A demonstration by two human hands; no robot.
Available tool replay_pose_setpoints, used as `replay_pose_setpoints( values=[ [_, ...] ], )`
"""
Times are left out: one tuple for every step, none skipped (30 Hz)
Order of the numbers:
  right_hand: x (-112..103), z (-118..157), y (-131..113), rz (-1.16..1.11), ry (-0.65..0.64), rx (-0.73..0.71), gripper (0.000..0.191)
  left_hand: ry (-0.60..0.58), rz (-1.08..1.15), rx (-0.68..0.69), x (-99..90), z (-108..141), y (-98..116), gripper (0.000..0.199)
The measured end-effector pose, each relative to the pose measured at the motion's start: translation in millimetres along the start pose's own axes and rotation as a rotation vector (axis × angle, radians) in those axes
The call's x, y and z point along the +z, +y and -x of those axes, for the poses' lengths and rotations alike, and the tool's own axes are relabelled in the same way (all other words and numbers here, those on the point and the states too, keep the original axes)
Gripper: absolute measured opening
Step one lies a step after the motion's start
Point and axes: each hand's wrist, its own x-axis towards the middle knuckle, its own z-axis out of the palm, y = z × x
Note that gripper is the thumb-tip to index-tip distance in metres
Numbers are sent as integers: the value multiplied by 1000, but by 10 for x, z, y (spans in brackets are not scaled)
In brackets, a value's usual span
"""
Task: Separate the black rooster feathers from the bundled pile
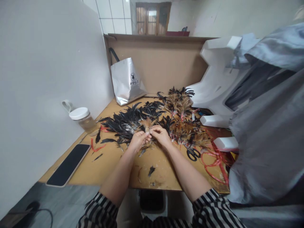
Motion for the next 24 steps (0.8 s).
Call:
replay_pose_setpoints(
  values=[
    [3, 1, 1, -20, -10, 25, 16, 1, -19, 6, -1, 0, 5, 21],
    [8, 2, 3, -47, -17, 60, 18, 4, -45, 17, -2, -2, 10, 22],
    [13, 3, 4, -75, -16, 101, 20, 9, -74, 31, -1, -4, 13, 22],
    [18, 3, 4, -101, -6, 143, 21, 14, -105, 44, 2, -7, 15, 23],
    [23, 4, 2, -121, 10, 179, 23, 17, -136, 58, 6, -10, 16, 23],
    [27, 6, -2, -134, 25, 205, 23, 17, -164, 69, 10, -13, 16, 23],
    [30, 8, -7, -144, 35, 221, 23, 15, -186, 75, 15, -15, 16, 23],
    [32, 10, -14, -154, 40, 229, 23, 11, -203, 78, 18, -17, 14, 23],
    [33, 14, -20, -167, 39, 232, 22, 6, -218, 79, 21, -18, 12, 24],
    [32, 18, -25, -183, 36, 233, 21, 2, -231, 79, 21, -18, 10, 24],
    [31, 22, -29, -199, 32, 234, 21, -1, -239, 78, 19, -18, 7, 25],
    [29, 25, -31, -215, 29, 235, 20, -4, -244, 76, 16, -17, 4, 25],
    [27, 28, -31, -230, 22, 236, 20, -6, -246, 75, 11, -15, 1, 26],
    [24, 30, -29, -242, 13, 236, 19, -10, -248, 74, 5, -14, -2, 26],
    [20, 31, -27, -251, 2, 237, 19, -15, -251, 73, -2, -14, -7, 27],
    [16, 31, -24, -252, -9, 235, 19, -21, -256, 73, -9, -15, -11, 27],
    [13, 30, -22, -247, -17, 232, 19, -27, -266, 73, -17, -18, -17, 27],
    [9, 28, -21, -236, -21, 226, 19, -32, -276, 74, -25, -22, -23, 27],
    [6, 26, -21, -220, -24, 220, 19, -36, -283, 75, -33, -29, -29, 27],
    [4, 24, -22, -203, -24, 212, 19, -39, -284, 77, -41, -37, -36, 27],
    [2, 22, -23, -183, -25, 202, 19, -41, -283, 77, -49, -46, -43, 26],
    [2, 22, -24, -161, -26, 188, 19, -44, -284, 77, -56, -55, -49, 26],
    [2, 22, -24, -134, -25, 170, 19, -46, -289, 77, -62, -62, -54, 25],
    [3, 23, -23, -102, -23, 151, 20, -50, -295, 77, -67, -68, -57, 24]
  ],
)
